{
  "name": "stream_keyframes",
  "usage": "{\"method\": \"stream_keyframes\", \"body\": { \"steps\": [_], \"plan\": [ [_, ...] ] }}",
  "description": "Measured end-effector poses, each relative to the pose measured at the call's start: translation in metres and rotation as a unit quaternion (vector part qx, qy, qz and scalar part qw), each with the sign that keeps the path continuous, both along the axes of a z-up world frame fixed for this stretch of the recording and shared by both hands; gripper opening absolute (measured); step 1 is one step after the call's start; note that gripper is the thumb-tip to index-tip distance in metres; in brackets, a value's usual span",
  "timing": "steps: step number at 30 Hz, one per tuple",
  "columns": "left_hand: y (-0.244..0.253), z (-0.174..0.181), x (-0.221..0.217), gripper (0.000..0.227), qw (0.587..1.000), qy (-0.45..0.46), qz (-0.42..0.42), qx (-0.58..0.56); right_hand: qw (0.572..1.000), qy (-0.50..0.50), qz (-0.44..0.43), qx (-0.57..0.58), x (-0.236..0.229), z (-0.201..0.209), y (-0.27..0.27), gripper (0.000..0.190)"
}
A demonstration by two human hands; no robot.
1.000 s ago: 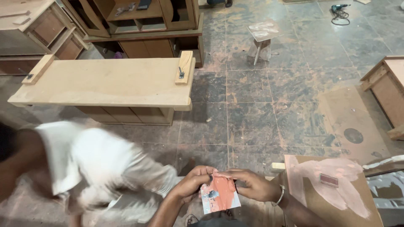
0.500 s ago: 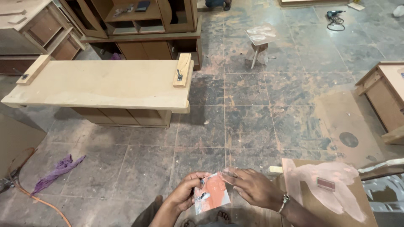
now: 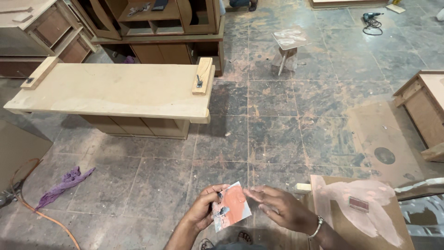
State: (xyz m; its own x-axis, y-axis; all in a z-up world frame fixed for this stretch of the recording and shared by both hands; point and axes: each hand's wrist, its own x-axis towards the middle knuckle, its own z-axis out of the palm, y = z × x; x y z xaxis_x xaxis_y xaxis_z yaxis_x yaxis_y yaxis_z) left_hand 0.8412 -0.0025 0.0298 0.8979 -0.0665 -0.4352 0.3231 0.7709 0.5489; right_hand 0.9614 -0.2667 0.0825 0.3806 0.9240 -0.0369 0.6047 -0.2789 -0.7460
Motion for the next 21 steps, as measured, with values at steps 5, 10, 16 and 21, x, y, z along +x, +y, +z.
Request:
{"method": "stream_keyframes", "body": {
  "steps": [5,10,16,21],
  "plan": [
    [-0.019,-0.012,0.000,0.040,0.977,-0.163,-0.079,-0.112,0.982,0.128,0.022,0.135,-0.009,0.004,0.011,0.077],
    [-0.021,0.004,0.005,0.046,0.999,-0.017,-0.031,0.009,0.986,0.099,0.041,0.128,-0.013,0.006,0.013,0.085],
    [-0.007,-0.020,0.007,0.047,0.999,0.014,0.024,0.029,0.971,0.221,-0.070,-0.059,-0.005,0.019,0.005,0.071],
    [-0.015,-0.045,0.003,0.044,0.988,-0.130,-0.079,-0.012,0.967,0.137,0.048,0.209,-0.013,-0.019,0.004,0.090]
  ]
}}
